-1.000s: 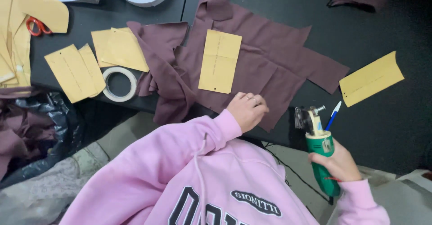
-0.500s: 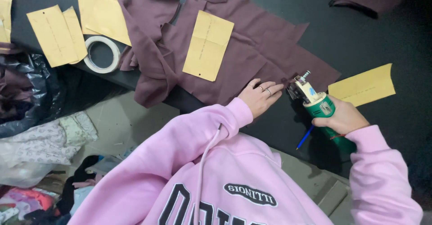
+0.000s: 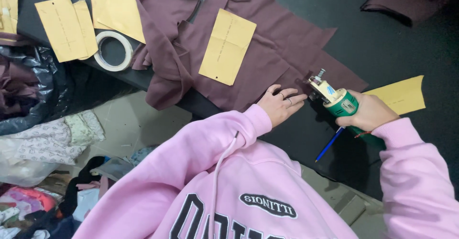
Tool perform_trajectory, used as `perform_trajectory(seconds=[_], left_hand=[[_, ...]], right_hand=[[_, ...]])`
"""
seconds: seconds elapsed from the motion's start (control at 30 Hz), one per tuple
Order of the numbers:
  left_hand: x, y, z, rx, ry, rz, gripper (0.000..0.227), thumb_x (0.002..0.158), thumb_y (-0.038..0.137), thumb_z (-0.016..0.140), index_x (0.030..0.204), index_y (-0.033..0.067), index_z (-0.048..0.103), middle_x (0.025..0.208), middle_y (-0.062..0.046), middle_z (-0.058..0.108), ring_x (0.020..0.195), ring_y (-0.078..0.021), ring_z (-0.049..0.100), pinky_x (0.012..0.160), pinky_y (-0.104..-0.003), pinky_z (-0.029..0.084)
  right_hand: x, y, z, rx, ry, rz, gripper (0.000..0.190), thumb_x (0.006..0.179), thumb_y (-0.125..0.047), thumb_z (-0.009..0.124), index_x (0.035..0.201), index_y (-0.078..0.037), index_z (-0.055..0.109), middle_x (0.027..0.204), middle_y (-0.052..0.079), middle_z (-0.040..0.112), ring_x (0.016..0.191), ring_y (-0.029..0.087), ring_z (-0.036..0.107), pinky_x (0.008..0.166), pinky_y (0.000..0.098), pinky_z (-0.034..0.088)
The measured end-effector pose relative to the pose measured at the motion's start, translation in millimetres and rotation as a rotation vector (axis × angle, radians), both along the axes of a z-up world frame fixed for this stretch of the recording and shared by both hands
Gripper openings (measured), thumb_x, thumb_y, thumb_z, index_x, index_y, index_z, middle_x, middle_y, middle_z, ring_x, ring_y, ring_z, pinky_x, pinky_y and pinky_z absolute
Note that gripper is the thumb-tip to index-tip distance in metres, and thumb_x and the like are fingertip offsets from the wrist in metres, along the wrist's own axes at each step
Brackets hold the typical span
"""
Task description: The person places yellow paper patterns onto a large piece of brown fabric on a table. They use a blue pen to mark the fabric around the patterns, then use a green electric rotary cutter to cut the fabric along the marked lines. The person repeats this process for multiple pattern pieces.
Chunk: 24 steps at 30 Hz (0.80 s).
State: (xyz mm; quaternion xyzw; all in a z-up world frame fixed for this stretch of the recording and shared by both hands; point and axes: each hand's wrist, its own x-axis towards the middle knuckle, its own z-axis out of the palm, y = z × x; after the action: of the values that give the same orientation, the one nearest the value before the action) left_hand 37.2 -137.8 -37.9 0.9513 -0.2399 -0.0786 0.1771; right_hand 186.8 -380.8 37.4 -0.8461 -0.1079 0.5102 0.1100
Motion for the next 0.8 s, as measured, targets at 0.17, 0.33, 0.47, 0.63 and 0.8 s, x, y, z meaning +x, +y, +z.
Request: perform_trajectory(seconds=[0.17, 0.33, 0.47, 0.63, 0.8], left_hand=[[-2.0, -0.2, -3.8, -0.010, -0.004, 0.010, 0.045, 0.091, 0.021, 0.059, 0.136, 0.0220, 0.064, 0.156, 0.005, 0.047, 0.141, -0.0195, 0.044, 0.113, -0.055, 0.036], [-3.7, -1.5, -5.9, -0.020, -0.006, 0.024, 0.043, 0.092, 0.022, 0.058, 0.134, 0.0229, 0.064, 0.155, 0.006, 0.049, 0.141, -0.0181, 0.045, 0.113, -0.054, 0.036], [-3.8, -0.7, -6.2, -0.026, -0.012, 0.032, 0.043, 0.093, 0.022, 0.058, 0.135, 0.0229, 0.063, 0.154, 0.006, 0.050, 0.142, -0.0175, 0.045, 0.113, -0.054, 0.036], [-1.5, 2.6, 2.3, -0.012, 0.002, 0.013, 0.046, 0.090, 0.021, 0.059, 0.136, 0.0219, 0.063, 0.153, 0.005, 0.051, 0.141, -0.0177, 0.044, 0.113, -0.053, 0.036], [-9.5, 6.6, -8.1, -0.068, 0.000, 0.015, 0.044, 0.090, 0.020, 0.060, 0.134, 0.0230, 0.064, 0.152, 0.004, 0.051, 0.143, -0.0176, 0.044, 0.117, -0.055, 0.033]], right_hand=[[5.1, 12.8, -0.5, 0.083, 0.003, 0.009, 0.074, 0.059, -0.029, 0.082, 0.131, -0.018, 0.067, 0.101, 0.016, 0.078, 0.090, 0.033, 0.076, 0.084, 0.0417, 0.057], [11.3, 25.8, -2.9, 0.091, -0.035, 0.056, 0.070, 0.060, -0.031, 0.083, 0.127, -0.017, 0.068, 0.102, 0.018, 0.077, 0.091, 0.035, 0.075, 0.085, 0.0439, 0.057], [14.9, 40.7, 0.8, 0.074, -0.057, 0.086, 0.069, 0.061, -0.031, 0.084, 0.126, -0.016, 0.069, 0.100, 0.020, 0.077, 0.090, 0.037, 0.076, 0.086, 0.0440, 0.057], [20.4, 57.4, 2.7, 0.078, -0.057, 0.086, 0.067, 0.061, -0.032, 0.084, 0.124, -0.015, 0.070, 0.100, 0.020, 0.077, 0.091, 0.037, 0.076, 0.086, 0.0445, 0.057], [22.7, 65.2, -5.5, 0.113, -0.093, 0.124, 0.068, 0.061, -0.034, 0.084, 0.125, -0.015, 0.070, 0.101, 0.020, 0.077, 0.092, 0.039, 0.074, 0.086, 0.0452, 0.057]])
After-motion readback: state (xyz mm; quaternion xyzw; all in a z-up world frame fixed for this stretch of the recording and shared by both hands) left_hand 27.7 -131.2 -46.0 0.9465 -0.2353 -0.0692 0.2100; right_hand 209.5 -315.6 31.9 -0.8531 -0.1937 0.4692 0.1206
